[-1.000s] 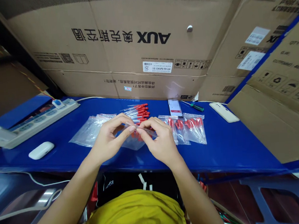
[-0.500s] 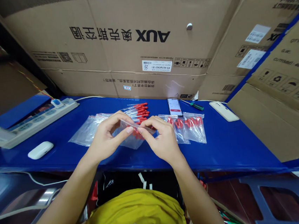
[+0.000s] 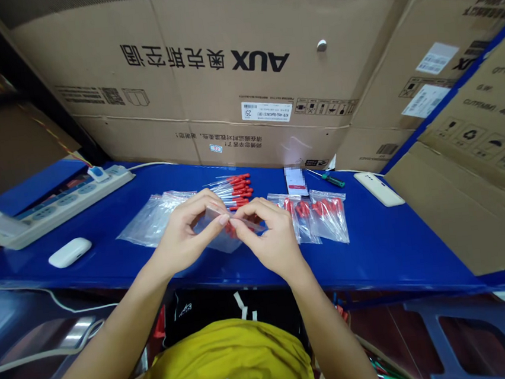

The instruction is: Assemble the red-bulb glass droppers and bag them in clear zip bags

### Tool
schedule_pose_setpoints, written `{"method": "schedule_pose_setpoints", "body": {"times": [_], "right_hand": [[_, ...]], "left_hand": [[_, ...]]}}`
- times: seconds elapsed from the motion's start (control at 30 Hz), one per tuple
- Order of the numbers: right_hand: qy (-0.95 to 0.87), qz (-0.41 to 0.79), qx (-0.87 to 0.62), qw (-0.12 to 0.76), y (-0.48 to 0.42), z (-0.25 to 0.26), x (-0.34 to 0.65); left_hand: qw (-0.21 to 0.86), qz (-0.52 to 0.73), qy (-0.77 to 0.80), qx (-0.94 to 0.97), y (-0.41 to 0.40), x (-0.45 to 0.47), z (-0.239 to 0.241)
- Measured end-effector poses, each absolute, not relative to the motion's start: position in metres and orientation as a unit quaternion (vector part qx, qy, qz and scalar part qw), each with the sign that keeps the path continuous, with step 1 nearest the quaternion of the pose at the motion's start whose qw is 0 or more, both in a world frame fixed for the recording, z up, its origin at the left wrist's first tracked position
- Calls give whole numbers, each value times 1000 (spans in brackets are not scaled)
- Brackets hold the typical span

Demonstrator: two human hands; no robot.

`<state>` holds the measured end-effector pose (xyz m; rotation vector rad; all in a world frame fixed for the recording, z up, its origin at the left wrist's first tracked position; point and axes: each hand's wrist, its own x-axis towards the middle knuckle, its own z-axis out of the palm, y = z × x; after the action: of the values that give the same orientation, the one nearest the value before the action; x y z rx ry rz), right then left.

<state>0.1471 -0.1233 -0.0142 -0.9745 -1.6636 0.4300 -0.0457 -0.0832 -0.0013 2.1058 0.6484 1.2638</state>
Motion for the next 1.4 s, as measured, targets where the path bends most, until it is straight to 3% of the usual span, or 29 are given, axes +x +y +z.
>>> {"method": "schedule_pose_setpoints", "body": {"times": [0.37, 0.9, 1.4], "right_hand": [[-695, 209, -414, 549, -120, -15, 156], [-735, 134, -394, 535, -123, -14, 151], [-654, 266, -395, 588, -120, -18, 161]], "left_hand": [[339, 513, 243, 750, -80, -45, -7], [355, 481, 256, 759, -84, -44, -1], [334, 525, 261, 738, -78, -48, -6]]}}
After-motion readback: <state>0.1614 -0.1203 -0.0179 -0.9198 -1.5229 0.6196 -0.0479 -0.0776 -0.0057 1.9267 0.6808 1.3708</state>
